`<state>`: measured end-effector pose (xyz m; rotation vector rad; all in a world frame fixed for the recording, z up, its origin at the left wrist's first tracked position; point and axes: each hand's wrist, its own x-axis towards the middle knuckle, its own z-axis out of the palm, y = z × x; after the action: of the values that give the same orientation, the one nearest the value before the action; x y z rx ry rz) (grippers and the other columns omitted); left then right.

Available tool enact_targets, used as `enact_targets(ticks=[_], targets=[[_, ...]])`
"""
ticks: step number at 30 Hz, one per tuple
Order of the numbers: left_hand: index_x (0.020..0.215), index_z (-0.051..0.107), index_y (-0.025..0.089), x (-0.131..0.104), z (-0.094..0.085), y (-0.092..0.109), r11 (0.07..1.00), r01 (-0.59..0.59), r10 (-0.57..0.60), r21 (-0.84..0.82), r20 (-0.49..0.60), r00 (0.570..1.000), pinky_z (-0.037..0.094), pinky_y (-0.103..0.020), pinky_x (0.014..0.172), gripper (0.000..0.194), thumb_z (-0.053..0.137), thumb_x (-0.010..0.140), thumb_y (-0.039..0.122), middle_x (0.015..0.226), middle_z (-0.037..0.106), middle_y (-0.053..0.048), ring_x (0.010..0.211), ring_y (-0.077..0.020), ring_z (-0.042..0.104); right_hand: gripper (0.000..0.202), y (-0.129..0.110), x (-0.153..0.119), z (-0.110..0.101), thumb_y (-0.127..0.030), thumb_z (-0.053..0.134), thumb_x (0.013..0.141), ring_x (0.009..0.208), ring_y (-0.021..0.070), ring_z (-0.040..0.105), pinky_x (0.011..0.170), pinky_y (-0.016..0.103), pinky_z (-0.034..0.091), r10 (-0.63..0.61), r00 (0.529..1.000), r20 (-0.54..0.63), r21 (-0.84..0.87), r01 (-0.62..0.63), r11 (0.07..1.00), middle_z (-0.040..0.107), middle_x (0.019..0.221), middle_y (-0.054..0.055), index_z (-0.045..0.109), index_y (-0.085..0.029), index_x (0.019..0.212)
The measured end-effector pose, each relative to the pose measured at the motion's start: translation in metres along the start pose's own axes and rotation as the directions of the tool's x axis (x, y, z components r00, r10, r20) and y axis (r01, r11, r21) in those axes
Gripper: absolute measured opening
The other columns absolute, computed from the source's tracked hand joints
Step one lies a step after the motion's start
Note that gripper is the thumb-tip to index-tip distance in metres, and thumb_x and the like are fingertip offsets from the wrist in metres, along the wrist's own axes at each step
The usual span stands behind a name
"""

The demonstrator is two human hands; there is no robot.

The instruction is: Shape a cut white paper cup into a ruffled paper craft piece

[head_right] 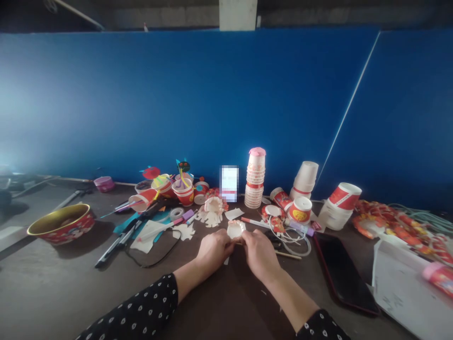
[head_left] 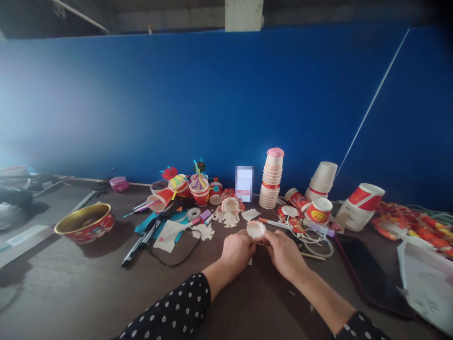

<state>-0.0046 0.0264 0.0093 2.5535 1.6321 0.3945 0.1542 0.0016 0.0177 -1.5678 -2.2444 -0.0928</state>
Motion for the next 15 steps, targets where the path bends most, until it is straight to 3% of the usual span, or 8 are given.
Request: enact_targets(ticks=[5,11,15], targets=[[0.078,0.068,0.019,0.000,0.001,0.000,1.000,-0.009,0.009,-0.020,-0.029,1.000,0.041,-0.023,0.062,0.031,0.044,0.089,0.034,0.083,0.063,-0.004,0.074,-0.0166,0.060,0.022,0.008,0.000,-0.004,-0.002,0.038,0.079,0.075,0.0183,0.054,0.066,0.028,0.038,-0.048,0.997,0.061,-0.065,0.052,0.997,0.058,0.074,0.004,0.053,-0.018,0.081],[0.079,0.068,0.019,0.000,-0.001,0.000,0.999,-0.024,0.024,-0.029,-0.023,0.999,0.041,-0.022,0.061,0.031,0.043,0.090,0.034,0.084,0.062,-0.004,0.074,-0.0161,0.059,0.025,0.024,-0.002,-0.011,0.001,0.038,0.072,0.071,0.0153,0.054,0.064,0.027,0.040,-0.112,0.983,0.147,0.001,0.113,0.994,0.052,0.083,0.004,0.053,-0.017,0.079],[0.080,0.067,0.019,-0.001,-0.004,0.001,0.999,-0.023,0.023,-0.035,-0.007,1.000,0.041,-0.022,0.062,0.027,0.045,0.089,0.032,0.086,0.062,-0.004,0.076,-0.0162,0.059,0.028,0.021,-0.001,-0.013,0.002,0.038,0.064,0.076,0.0155,0.053,0.070,0.027,0.042,-0.108,0.993,0.045,0.142,0.101,0.985,0.050,0.085,0.004,0.052,-0.018,0.078]])
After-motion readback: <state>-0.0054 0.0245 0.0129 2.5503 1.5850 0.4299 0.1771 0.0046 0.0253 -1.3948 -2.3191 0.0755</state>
